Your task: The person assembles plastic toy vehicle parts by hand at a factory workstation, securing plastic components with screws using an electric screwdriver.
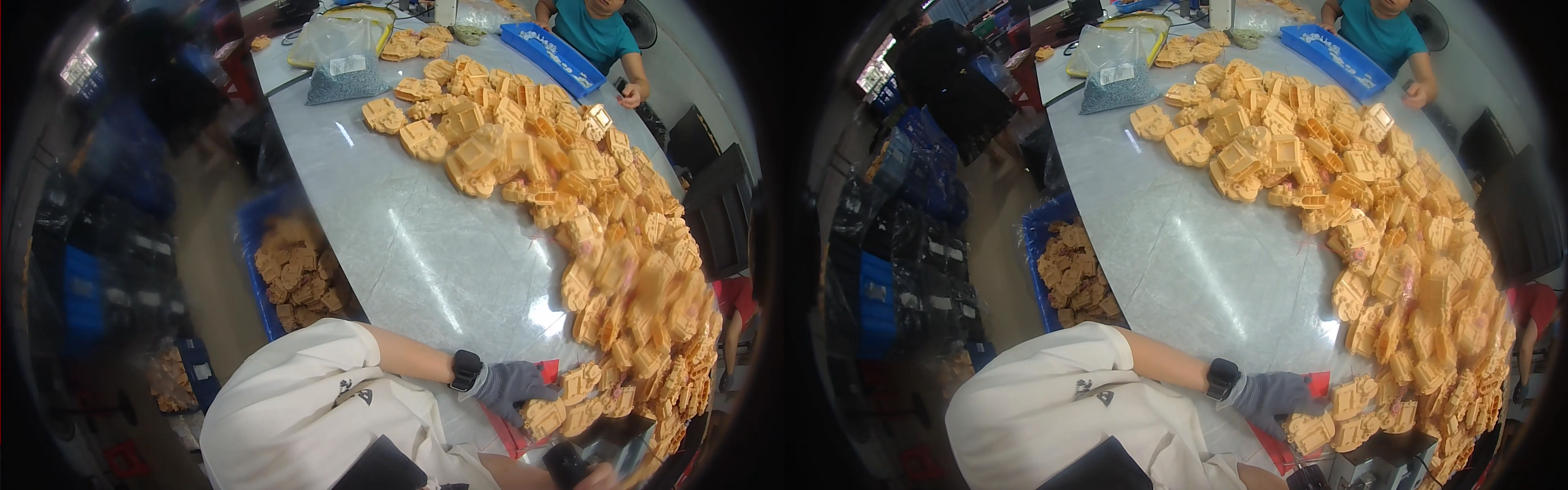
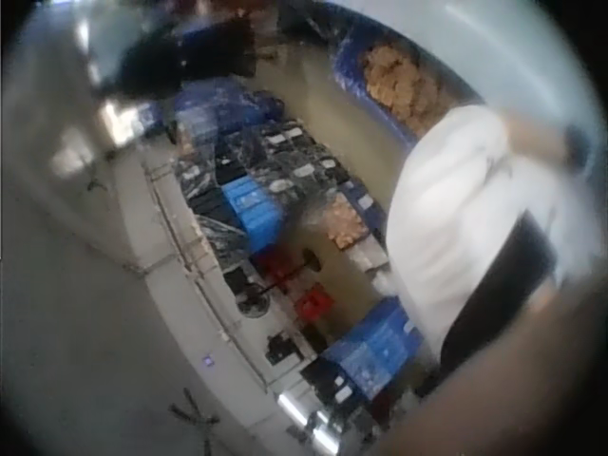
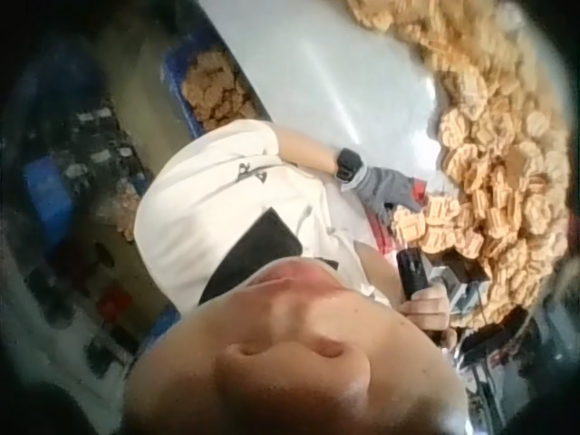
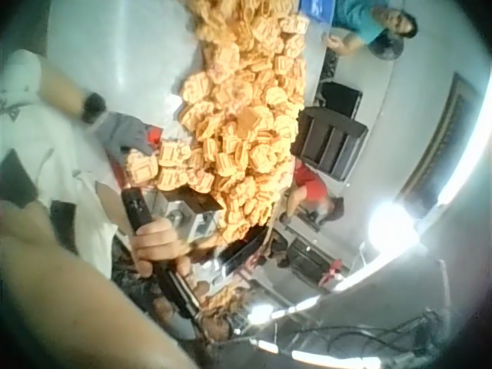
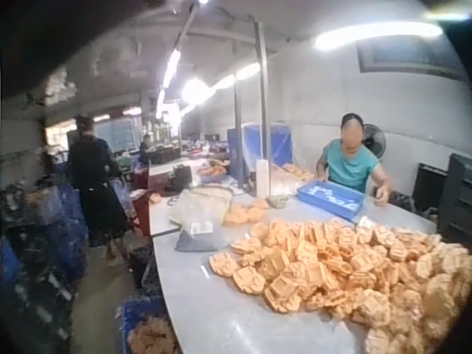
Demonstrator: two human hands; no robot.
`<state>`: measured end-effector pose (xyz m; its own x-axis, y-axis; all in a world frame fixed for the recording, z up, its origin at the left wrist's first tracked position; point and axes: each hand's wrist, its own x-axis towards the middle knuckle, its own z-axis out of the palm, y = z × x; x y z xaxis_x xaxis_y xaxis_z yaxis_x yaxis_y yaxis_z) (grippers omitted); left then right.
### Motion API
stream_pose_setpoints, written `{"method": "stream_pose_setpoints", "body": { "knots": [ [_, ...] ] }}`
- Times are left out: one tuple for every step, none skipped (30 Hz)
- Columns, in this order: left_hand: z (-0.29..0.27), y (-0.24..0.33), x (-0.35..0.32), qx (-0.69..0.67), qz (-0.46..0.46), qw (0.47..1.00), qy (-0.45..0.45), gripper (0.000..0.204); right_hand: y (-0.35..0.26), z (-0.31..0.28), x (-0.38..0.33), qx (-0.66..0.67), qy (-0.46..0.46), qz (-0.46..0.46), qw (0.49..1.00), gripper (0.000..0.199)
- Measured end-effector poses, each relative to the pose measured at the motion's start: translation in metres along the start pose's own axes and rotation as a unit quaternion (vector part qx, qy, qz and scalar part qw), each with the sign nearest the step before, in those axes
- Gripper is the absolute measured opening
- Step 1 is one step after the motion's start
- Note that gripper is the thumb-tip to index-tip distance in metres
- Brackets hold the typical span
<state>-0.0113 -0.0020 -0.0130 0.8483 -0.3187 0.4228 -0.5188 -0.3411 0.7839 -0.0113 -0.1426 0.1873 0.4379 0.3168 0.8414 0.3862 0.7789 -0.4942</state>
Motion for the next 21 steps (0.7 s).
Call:
{"method": "stream_pose_setpoints", "body": {
  "knots": [
    [-0.001, 0.0, 0.0, -0.001, -0.004, 1.0, -0.008, 0.085, 0.0, 0.0, 0.0, 0.0, 0.002, 0.002, 1.0, 0.06],
    [-0.001, 0.001, 0.0, -0.002, -0.008, 1.0, -0.016, 0.085, 0.0, -0.001, 0.001, 0.0, 0.001, 0.002, 1.0, 0.06],
    [-0.002, 0.001, 0.0, -0.002, -0.008, 1.0, -0.015, 0.085, -0.001, -0.001, 0.002, -0.01, -0.006, 0.008, 1.0, 0.055],
    [-0.004, 0.001, 0.0, -0.001, -0.009, 1.0, -0.017, 0.085, -0.001, -0.001, 0.002, -0.021, -0.013, 0.015, 1.0, 0.05],
    [-0.004, 0.001, 0.0, 0.0, -0.01, 1.0, -0.019, 0.085, -0.001, -0.001, 0.002, -0.021, -0.014, 0.015, 1.0, 0.05],
    [-0.005, 0.001, 0.0, 0.0, -0.009, 1.0, -0.017, 0.085, -0.003, -0.002, 0.001, -0.021, -0.008, 0.013, 1.0, 0.048],
    [-0.005, 0.002, 0.0, 0.007, -0.001, 1.0, -0.017, 0.082, -0.004, -0.002, -0.001, -0.021, -0.002, 0.012, 1.0, 0.045],
    [-0.005, 0.002, 0.0, 0.014, 0.006, 1.0, -0.017, 0.078, -0.006, -0.002, -0.002, -0.02, 0.004, 0.009, 1.0, 0.042],
    [-0.005, 0.001, 0.0, 0.016, 0.008, 1.0, -0.016, 0.078, -0.007, -0.003, -0.003, -0.02, 0.01, 0.007, 1.0, 0.04],
    [-0.003, 0.001, 0.001, 0.014, 0.014, 1.0, -0.018, 0.079, -0.008, -0.002, -0.003, -0.02, 0.015, 0.004, 1.0, 0.037],
    [-0.002, 0.001, 0.001, 0.014, 0.019, 1.0, -0.02, 0.08, -0.008, 0.002, -0.001, -0.019, 0.013, 0.002, 1.0, 0.037],
    [-0.001, 0.002, 0.001, 0.016, 0.021, 0.999, -0.019, 0.08, -0.009, 0.009, 0.003, -0.03, 0.029, 0.013, 0.999, 0.033],
    [0.0, 0.003, 0.0, 0.009, 0.019, 0.999, -0.026, 0.08, -0.01, 0.014, 0.005, -0.042, 0.044, 0.023, 0.998, 0.029],
    [-0.002, -0.007, -0.004, 0.007, -0.008, 1.0, -0.024, 0.081, 0.005, -0.024, -0.014, -0.016, 0.045, 0.033, 0.998, 0.029],
    [-0.003, -0.005, -0.001, 0.008, -0.005, 1.0, -0.027, 0.081, -0.007, -0.054, -0.041, 0.034, 0.002, 0.011, 0.999, 0.03],
    [-0.011, 0.009, 0.0, -0.002, 0.008, 0.999, -0.034, 0.082, -0.067, -0.14, -0.122, 0.071, -0.057, -0.011, 0.996, 0.031],
    [-0.01, 0.003, -0.002, -0.001, -0.02, 0.999, -0.047, 0.083, -0.021, -0.1, -0.079, 0.09, -0.048, -0.01, 0.995, 0.031],
    [-0.008, -0.005, -0.005, 0.008, -0.041, 0.998, -0.045, 0.083, 0.004, -0.049, -0.037, 0.063, 0.007, 0.005, 0.998, 0.032],
    [-0.004, 0.004, 0.004, -0.013, -0.006, 0.998, -0.062, 0.083, -0.01, -0.003, -0.009, -0.029, 0.053, 0.008, 0.998, 0.033],
    [-0.005, 0.005, 0.004, -0.015, -0.007, 0.998, -0.06, 0.083, -0.01, -0.003, -0.006, -0.028, 0.051, 0.008, 0.998, 0.033],
    [-0.006, 0.006, 0.004, -0.015, -0.007, 0.998, -0.058, 0.083, -0.01, -0.004, -0.003, -0.025, 0.035, 0.012, 0.999, 0.034]
  ]
}}
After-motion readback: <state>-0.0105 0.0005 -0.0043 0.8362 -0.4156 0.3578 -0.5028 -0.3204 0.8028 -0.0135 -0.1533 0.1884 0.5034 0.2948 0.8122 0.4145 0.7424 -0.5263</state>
